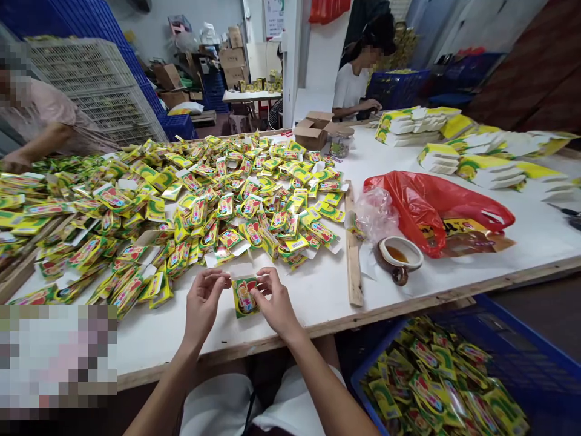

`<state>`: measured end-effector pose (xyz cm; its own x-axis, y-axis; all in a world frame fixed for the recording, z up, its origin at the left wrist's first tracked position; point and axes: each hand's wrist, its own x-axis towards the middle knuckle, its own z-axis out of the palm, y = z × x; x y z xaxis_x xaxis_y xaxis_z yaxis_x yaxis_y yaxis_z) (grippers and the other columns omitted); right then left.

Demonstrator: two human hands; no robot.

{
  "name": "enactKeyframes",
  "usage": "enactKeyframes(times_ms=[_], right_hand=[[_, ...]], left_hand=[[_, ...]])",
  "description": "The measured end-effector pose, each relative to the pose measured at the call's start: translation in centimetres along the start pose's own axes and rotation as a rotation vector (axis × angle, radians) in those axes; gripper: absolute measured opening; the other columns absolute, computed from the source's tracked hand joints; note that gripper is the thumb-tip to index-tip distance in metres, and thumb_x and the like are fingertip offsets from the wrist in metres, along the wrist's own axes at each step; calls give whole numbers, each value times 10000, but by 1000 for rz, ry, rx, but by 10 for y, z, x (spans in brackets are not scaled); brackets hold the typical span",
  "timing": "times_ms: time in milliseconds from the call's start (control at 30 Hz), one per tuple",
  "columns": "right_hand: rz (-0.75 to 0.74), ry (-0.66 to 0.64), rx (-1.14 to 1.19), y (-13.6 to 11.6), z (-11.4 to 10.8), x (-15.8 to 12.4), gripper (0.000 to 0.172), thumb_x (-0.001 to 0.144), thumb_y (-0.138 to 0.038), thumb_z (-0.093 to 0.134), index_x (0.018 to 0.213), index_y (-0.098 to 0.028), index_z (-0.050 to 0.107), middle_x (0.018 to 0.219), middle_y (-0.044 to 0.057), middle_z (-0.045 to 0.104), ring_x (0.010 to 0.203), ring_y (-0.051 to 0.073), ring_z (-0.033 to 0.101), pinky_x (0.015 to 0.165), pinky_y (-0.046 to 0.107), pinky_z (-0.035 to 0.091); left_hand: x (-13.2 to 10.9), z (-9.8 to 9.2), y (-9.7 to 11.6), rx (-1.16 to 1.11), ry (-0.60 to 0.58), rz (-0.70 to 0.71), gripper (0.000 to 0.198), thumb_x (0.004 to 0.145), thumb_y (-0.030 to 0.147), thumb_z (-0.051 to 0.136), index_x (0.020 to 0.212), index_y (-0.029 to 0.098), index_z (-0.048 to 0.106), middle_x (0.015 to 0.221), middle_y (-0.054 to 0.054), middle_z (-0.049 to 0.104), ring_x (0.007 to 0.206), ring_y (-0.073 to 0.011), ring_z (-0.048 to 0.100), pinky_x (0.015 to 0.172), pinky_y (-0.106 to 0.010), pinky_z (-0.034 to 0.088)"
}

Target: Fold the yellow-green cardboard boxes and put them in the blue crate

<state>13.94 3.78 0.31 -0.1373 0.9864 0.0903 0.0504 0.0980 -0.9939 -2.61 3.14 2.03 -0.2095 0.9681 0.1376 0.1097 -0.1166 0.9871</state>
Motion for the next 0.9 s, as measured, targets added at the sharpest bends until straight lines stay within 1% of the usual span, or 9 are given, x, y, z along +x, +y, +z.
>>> enactKeyframes(times_ms=[100,200,333,433,533,600,700,800,900], right_hand=[[31,15,34,5,3,-12,339,804,-182,565,1110,-249,437,885,1,624,759,149,634,696,272,494],[24,-33,2,9,0,-16,367,806,-178,574,1155,-242,478,875,-2,617,760,142,622,710,259,488],[4,-154,-86,9,-4,-13,158,841,-195,548,981,-199,620,835,6,645,760,148,607,705,248,476],[-31,-181,-134,5,-2,-10,181,885,-203,484,877,-176,663,811,24,652,769,157,602,714,256,473],[-81,-138,-157,1,4,-7,182,877,-197,496,830,-178,671,836,35,642,814,168,603,727,259,474],[-83,-86,-105,0,9,-8,147,864,-187,518,949,-191,638,855,28,646,808,163,612,723,258,484],[-81,-30,-32,-2,13,-11,225,864,-174,523,1082,-205,568,877,24,666,809,158,631,747,270,493],[-122,-79,-77,-6,14,-14,125,848,-209,570,945,-195,648,923,45,678,868,176,630,773,279,489],[-143,-79,-111,-10,15,-17,129,857,-239,566,887,-184,679,913,55,685,862,179,631,766,278,490]], left_hand=[[-13,4,-5,-43,-113,-74,323,797,284,623,1097,208,528,952,-46,647,898,-180,625,809,-308,494],[-22,5,-10,-58,-212,-115,358,819,293,602,1154,216,504,968,-53,648,888,-189,637,775,-311,510],[-27,0,-14,-17,-260,-162,319,827,310,586,1123,200,540,947,-47,654,788,-173,646,709,-295,521],[-28,-5,-17,-4,-298,-189,252,825,320,581,1033,178,575,894,-46,669,749,-174,647,699,-299,526],[-27,-8,-17,28,-294,-139,184,813,309,589,936,172,590,935,-60,668,864,-195,642,788,-314,514],[-27,-7,-15,28,-263,-95,165,813,286,584,940,180,580,1010,-71,657,955,-203,624,854,-327,492],[-30,-5,-11,10,-219,-56,196,830,248,559,1020,202,543,1038,-69,654,997,-199,610,887,-344,476],[-33,-5,-5,95,-219,-23,131,834,248,555,944,190,597,974,-67,666,960,-204,613,870,-332,472],[-35,-6,0,132,-193,-24,114,829,268,563,857,177,628,905,-61,673,897,-202,621,830,-315,477]])
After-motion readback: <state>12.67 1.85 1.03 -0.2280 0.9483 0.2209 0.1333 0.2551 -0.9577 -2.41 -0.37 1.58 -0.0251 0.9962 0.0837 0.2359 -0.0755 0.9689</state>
